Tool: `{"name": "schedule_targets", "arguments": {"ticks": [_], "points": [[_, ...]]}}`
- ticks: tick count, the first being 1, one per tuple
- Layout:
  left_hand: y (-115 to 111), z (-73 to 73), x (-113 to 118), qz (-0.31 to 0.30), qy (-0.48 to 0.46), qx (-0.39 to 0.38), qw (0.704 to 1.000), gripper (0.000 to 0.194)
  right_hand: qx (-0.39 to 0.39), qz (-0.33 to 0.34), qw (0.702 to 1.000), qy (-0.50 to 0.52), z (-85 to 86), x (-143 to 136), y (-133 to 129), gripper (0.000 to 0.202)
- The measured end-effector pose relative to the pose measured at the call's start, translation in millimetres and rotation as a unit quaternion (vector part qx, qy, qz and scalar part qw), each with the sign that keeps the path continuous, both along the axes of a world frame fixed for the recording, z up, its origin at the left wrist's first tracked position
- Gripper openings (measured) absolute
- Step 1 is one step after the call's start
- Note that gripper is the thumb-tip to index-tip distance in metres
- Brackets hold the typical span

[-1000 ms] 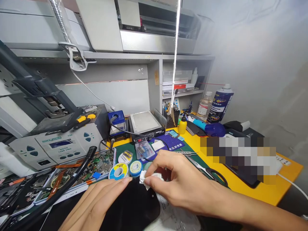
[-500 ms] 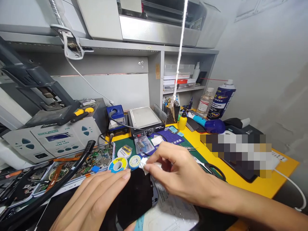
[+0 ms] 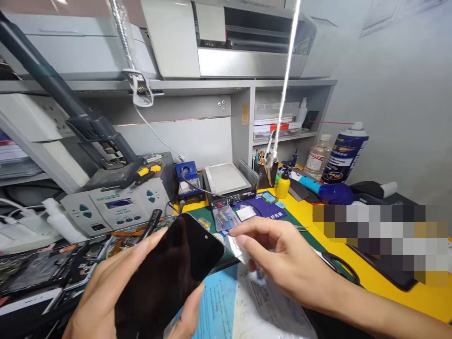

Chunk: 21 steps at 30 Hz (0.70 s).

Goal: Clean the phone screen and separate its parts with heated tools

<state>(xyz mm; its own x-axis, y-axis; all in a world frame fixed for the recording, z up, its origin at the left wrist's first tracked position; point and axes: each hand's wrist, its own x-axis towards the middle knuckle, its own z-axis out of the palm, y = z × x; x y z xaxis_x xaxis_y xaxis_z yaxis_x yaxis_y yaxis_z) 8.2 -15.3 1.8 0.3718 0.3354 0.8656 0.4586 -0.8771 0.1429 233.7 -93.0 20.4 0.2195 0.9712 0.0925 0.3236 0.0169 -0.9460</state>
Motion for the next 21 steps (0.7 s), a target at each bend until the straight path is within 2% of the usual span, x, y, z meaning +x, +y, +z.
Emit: {"name": "schedule_targets", "arguments": {"ticks": [2,5,10,12,15,18,21], "points": [[-1,3.6,-1,0.024,-0.021,-0.028,0.999,0.073,-0.022,0.026,0.999,0.035,-2.5,1,-1,0.030],[-2,6.7,4,0.045,-0.054,0.008,0.998,0.070,-0.035,0.069,0.994,0.076,-3.3,1,-1,0.029],[2,-0.2,11,-0.004,-0.052,0.098,0.994,0.071,-0.056,0.158,0.972,0.162,1.3,-8,-3,0.027],[3,-4.1,14,-0.016,-0.043,0.121,0.992,0.066,-0.046,0.163,0.972,0.161,0.9,-14,-3,0.029],[0,-6.8,17,-0.028,-0.023,0.122,0.992,0.061,-0.019,0.121,0.983,0.136,-0.6,-19,-2,0.033],[-5,-4.3,17,-0.031,-0.041,0.069,0.996,0.063,0.041,0.068,0.991,0.104,3.1,-14,1,0.035],[-9,2.3,13,-0.017,-0.067,-0.098,0.993,0.055,0.104,0.012,0.991,0.084,12.2,1,4,0.033]]}}
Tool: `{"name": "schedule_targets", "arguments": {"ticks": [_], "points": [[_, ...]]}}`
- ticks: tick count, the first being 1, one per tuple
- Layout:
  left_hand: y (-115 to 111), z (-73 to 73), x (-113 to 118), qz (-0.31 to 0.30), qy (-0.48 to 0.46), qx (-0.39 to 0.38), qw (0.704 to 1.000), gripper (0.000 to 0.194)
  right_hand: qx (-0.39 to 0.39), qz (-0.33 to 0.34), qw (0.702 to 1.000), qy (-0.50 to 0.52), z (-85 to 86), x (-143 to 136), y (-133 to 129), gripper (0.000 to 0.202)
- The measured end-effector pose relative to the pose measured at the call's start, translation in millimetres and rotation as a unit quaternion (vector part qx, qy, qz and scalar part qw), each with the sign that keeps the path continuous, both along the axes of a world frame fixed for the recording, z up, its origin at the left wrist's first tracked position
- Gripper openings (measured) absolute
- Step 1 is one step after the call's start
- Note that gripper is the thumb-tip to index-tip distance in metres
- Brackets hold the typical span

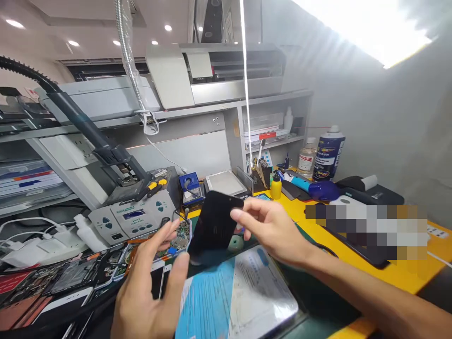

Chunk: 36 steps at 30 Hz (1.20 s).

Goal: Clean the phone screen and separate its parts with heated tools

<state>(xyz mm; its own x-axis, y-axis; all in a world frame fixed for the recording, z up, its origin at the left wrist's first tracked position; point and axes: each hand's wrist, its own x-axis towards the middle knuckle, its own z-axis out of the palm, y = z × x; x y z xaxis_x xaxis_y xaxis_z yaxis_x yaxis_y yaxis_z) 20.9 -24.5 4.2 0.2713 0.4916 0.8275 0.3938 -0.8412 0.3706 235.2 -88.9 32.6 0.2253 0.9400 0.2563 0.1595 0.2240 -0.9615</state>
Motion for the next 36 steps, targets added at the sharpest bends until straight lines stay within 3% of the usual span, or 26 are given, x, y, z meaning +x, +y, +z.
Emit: {"name": "schedule_targets", "arguments": {"ticks": [2,4,7,16,25,31,36], "points": [[0,4.7,-3,-0.025,0.004,-0.149,0.989,0.042,0.027,-0.022,0.999,-0.005,5.6,11,3,0.031],[3,7.9,-4,-0.063,-0.007,-0.289,0.955,0.038,0.042,-0.030,0.999,-0.011,9.2,19,6,0.032],[6,9.7,-1,-0.124,0.004,-0.370,0.921,0.041,0.049,-0.028,0.998,-0.002,11.5,25,9,0.033],[5,21.6,16,-0.196,-0.009,-0.451,0.871,0.031,0.008,0.053,0.991,0.122,9.7,33,20,0.033],[7,33.9,24,-0.200,-0.057,-0.494,0.844,0.030,-0.002,0.106,0.976,0.190,11.5,35,14,0.027],[10,26.5,26,-0.199,-0.134,-0.480,0.844,0.035,-0.051,0.123,0.981,0.143,6.9,32,10,0.032],[9,17.6,21,-0.191,-0.169,-0.505,0.824,0.036,-0.097,0.117,0.983,0.101,1.6,21,6,0.029]]}}
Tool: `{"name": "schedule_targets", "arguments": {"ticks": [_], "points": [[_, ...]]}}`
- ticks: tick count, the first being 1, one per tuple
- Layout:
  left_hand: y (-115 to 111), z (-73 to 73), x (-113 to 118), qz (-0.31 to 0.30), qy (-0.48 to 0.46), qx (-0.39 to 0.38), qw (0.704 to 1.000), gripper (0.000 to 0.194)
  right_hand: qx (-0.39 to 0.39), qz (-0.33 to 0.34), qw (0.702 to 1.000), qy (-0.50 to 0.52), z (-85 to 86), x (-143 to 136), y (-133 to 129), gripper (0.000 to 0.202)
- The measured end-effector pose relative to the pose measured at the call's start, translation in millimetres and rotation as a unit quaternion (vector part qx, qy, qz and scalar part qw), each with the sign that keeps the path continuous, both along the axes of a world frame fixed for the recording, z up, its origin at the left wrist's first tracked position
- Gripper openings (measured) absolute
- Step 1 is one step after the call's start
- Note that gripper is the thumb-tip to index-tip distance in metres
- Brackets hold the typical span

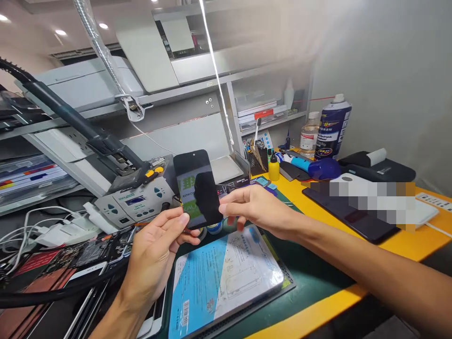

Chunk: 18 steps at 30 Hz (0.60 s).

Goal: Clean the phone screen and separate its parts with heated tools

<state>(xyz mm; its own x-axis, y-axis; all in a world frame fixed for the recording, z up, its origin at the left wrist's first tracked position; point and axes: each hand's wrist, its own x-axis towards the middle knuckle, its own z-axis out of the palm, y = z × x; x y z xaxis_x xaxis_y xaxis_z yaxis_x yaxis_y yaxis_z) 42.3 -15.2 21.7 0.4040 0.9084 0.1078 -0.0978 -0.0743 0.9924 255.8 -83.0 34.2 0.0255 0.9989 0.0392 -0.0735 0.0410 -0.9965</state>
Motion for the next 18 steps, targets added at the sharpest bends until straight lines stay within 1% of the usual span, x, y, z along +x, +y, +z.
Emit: {"name": "schedule_targets", "arguments": {"ticks": [6,10,12,14,16,18], "points": [[-5,-0.7,-4,0.002,-0.010,-0.031,0.999,0.035,-0.016,0.003,1.000,-0.012,-1.2,-8,-2,0.029],[-7,0.2,-6,0.001,-0.001,-0.025,1.000,0.035,-0.009,-0.010,1.000,-0.008,-2.2,-9,-3,0.026],[-9,0.7,-8,-0.007,0.006,-0.013,1.000,0.034,0.001,-0.017,1.000,-0.005,-3.7,-8,-3,0.025],[-11,1.1,-9,-0.003,0.019,0.010,1.000,0.030,0.012,-0.023,1.000,-0.002,-5.3,-8,-3,0.022],[-14,0.8,-9,0.009,0.042,0.048,0.998,0.027,0.019,-0.026,0.999,0.003,-6.6,-8,-3,0.020],[-17,-1.1,-7,0.021,0.066,0.084,0.994,0.029,0.023,-0.024,0.999,0.010,-7.6,-8,-3,0.018]]}}
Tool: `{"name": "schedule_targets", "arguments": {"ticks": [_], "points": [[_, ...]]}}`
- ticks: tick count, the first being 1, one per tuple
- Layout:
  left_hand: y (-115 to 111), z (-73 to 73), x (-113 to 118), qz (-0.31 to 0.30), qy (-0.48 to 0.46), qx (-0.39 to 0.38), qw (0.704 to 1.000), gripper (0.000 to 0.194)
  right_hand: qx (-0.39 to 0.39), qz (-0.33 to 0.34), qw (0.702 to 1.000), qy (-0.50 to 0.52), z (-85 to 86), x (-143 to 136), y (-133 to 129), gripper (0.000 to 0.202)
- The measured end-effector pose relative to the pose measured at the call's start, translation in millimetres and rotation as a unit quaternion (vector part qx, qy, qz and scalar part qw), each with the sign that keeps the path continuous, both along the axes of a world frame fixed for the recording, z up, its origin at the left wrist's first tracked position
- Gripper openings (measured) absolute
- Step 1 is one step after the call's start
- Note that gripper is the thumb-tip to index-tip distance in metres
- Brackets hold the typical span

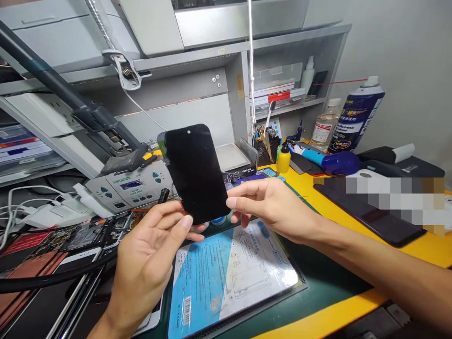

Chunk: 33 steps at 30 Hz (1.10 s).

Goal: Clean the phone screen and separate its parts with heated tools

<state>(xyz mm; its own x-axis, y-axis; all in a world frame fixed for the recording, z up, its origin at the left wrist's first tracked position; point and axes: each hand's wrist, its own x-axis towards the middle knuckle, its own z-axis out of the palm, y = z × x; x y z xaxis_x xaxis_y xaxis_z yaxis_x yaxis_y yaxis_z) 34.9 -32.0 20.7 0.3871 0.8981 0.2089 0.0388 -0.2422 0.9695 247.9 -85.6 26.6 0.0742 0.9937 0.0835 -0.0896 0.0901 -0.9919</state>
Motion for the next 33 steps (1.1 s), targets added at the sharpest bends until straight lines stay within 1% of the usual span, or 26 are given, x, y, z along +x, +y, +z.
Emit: {"name": "schedule_targets", "arguments": {"ticks": [4,6,8,11,14,19,21,24,29,33], "points": [[-6,-7.8,7,0.017,0.015,0.051,0.998,0.037,-0.004,0.007,1.000,0.009,-1.5,-2,-2,0.019],[-7,-11.0,10,0.025,0.013,0.062,0.998,0.034,-0.008,0.013,1.000,0.004,-2.1,-4,-3,0.018],[-7,-12.0,11,0.028,0.011,0.052,0.998,0.030,-0.012,0.015,1.000,-0.003,-2.6,-6,-4,0.018],[-6,-9.9,9,0.041,0.015,0.031,0.999,0.027,-0.015,0.019,1.000,-0.010,-3.8,-5,-3,0.017],[-6,-5.8,8,0.055,0.025,0.033,0.998,0.026,-0.015,0.026,1.000,-0.006,-6.0,-3,-2,0.014],[-11,0.6,9,0.077,0.022,0.013,0.997,0.019,-0.012,0.028,1.000,0.006,-7.6,0,-2,0.011],[-13,1.9,10,0.074,0.026,0.008,0.997,0.018,-0.012,0.026,0.999,0.014,-6.9,-1,-1,0.011],[-14,2.3,10,0.068,0.032,0.002,0.997,0.019,-0.017,0.023,0.999,0.016,-5.3,-2,-2,0.014],[-15,0.9,9,0.070,0.045,0.007,0.997,0.021,-0.016,0.010,1.000,-0.021,-3.3,-3,-1,0.021],[-16,0.8,9,0.068,0.060,0.018,0.996,0.019,-0.004,-0.010,0.999,-0.033,-2.9,-6,-1,0.023]]}}
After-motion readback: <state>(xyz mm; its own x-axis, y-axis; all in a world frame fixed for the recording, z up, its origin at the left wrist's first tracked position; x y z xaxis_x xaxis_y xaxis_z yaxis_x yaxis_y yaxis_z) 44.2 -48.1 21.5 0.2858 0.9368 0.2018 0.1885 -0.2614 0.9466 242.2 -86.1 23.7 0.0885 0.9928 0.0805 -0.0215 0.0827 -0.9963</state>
